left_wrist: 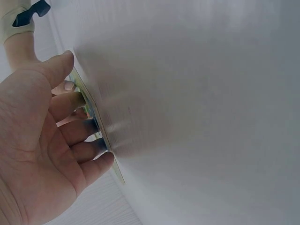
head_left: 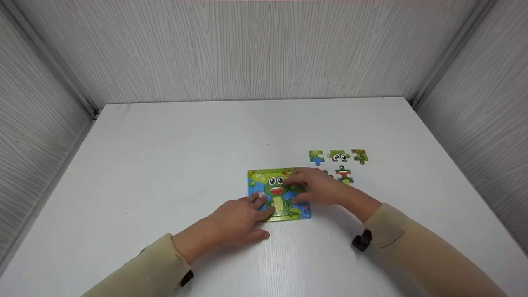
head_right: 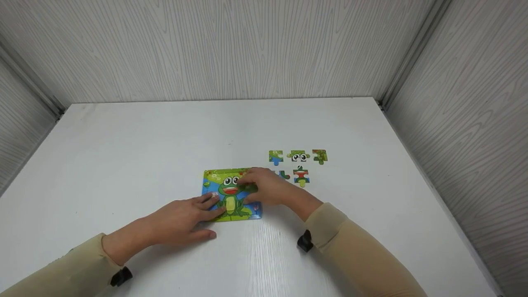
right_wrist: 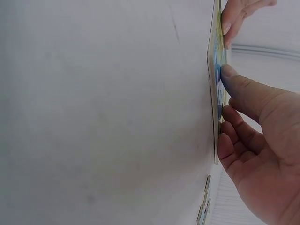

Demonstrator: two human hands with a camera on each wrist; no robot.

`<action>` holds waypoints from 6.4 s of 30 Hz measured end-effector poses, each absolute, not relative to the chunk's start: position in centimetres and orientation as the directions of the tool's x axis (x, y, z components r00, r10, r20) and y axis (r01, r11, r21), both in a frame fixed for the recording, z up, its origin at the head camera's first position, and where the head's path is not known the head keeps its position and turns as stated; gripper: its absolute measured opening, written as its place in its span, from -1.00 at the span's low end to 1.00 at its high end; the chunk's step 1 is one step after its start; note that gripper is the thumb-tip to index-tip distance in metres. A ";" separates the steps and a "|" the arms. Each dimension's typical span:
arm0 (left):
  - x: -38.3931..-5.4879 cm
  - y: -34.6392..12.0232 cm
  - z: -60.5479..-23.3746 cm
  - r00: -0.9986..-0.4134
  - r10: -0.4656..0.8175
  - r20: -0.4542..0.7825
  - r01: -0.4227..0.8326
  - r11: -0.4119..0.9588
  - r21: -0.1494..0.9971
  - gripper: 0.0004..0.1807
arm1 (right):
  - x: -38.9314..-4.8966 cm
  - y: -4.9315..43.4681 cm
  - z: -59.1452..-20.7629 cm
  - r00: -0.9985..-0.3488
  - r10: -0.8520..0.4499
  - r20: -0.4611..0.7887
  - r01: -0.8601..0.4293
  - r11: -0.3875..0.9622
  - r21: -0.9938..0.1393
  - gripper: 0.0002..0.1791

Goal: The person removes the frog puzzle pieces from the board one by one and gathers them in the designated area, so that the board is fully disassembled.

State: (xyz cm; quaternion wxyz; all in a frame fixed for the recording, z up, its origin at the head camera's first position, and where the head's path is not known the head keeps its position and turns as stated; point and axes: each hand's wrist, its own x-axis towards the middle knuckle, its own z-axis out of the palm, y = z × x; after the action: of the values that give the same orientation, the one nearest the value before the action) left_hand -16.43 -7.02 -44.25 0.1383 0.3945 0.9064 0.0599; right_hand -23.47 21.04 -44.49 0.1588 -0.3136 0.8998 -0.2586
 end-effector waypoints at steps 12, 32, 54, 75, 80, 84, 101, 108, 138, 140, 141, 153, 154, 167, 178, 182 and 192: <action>-16.4 -6.9 -44.3 -0.652 0.731 -0.204 0.697 0.683 0.220 -0.29 | -23.7 21.0 -44.3 -0.737 -0.659 -0.153 -0.475 0.665 -0.576 -0.40; -16.4 -6.9 -44.4 -0.650 0.730 -0.213 0.693 0.684 0.228 -0.28 | -23.8 21.0 -44.6 -0.752 -0.640 -0.156 -0.449 0.672 -0.589 -0.52; -16.5 -7.0 -44.5 -0.646 0.732 -0.216 0.697 0.682 0.222 -0.26 | -23.8 20.8 -44.6 -0.770 -0.614 -0.175 -0.414 0.689 -0.595 -0.52; -16.4 -6.9 -44.2 -0.648 0.731 -0.215 0.699 0.682 0.213 -0.29 | -24.1 21.3 -43.9 -0.713 -0.681 -0.170 -0.529 0.680 -0.508 -0.50; -16.4 -6.9 -44.1 -0.651 0.729 -0.214 0.697 0.685 0.213 -0.29 | -24.0 21.8 -43.8 -0.732 -0.670 -0.126 -0.510 0.661 -0.550 -0.51; -16.3 -6.9 -44.1 -0.656 0.723 -0.218 0.689 0.691 0.221 -0.29 | -24.0 22.6 -43.3 -0.750 -0.657 -0.073 -0.507 0.642 -0.575 -0.50; -16.4 -7.0 -44.3 -0.660 0.718 -0.224 0.682 0.696 0.224 -0.28 | -24.2 29.3 -41.4 -0.842 -0.537 0.055 -0.453 0.646 -0.615 -0.49; -16.3 -6.9 -44.2 -0.662 0.714 -0.225 0.676 0.700 0.231 -0.27 | -24.3 32.6 -41.4 -0.889 -0.455 0.041 -0.388 0.704 -0.595 -0.46; -16.5 -7.2 -44.6 -0.662 0.718 -0.216 0.678 0.696 0.236 -0.27 | -23.7 39.8 -43.3 -0.951 -0.294 -0.096 -0.169 0.754 -0.635 -0.44; -16.5 -7.2 -44.6 -0.662 0.718 -0.215 0.678 0.696 0.237 -0.27 | -23.7 39.9 -43.4 -0.951 -0.294 -0.098 -0.167 0.753 -0.636 -0.44; -16.5 -7.2 -44.6 -0.662 0.718 -0.214 0.679 0.696 0.236 -0.27 | -23.7 39.9 -43.5 -0.951 -0.294 -0.098 -0.167 0.753 -0.636 -0.45; -16.3 -7.2 -44.3 -0.658 0.721 -0.218 0.681 0.693 0.238 -0.29 | -23.7 39.8 -44.1 -0.952 -0.284 -0.111 -0.152 0.758 -0.634 -0.43; -16.3 -7.2 -44.3 -0.658 0.721 -0.219 0.680 0.693 0.238 -0.29 | -23.8 39.9 -44.1 -0.954 -0.278 -0.114 -0.147 0.763 -0.630 -0.43; -16.4 -7.2 -44.3 -0.658 0.718 -0.228 0.676 0.696 0.241 -0.29 | -23.8 40.2 -44.5 -0.957 -0.259 -0.127 -0.131 0.783 -0.608 -0.42; -16.3 -7.3 -44.5 -0.666 0.715 -0.215 0.667 0.699 0.258 -0.27 | -23.7 40.2 -44.4 -0.960 -0.240 -0.144 -0.099 0.772 -0.628 -0.39; -16.3 -7.3 -44.6 -0.666 0.720 -0.195 0.668 0.692 0.273 -0.28 | -23.5 40.0 -43.8 -0.962 -0.239 -0.128 -0.103 0.758 -0.644 -0.41; -16.3 -7.6 -44.6 -0.670 0.723 -0.172 0.662 0.685 0.303 -0.26 | -23.1 35.7 -41.6 -0.951 -0.308 -0.024 -0.230 0.758 -0.611 -0.45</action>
State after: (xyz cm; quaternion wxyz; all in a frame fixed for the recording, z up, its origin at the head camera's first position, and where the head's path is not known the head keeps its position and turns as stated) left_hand -16.33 -7.55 -44.61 0.1401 0.3816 0.9072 0.1081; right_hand -23.06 35.75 -41.57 0.0615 -0.1436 0.9355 -0.3169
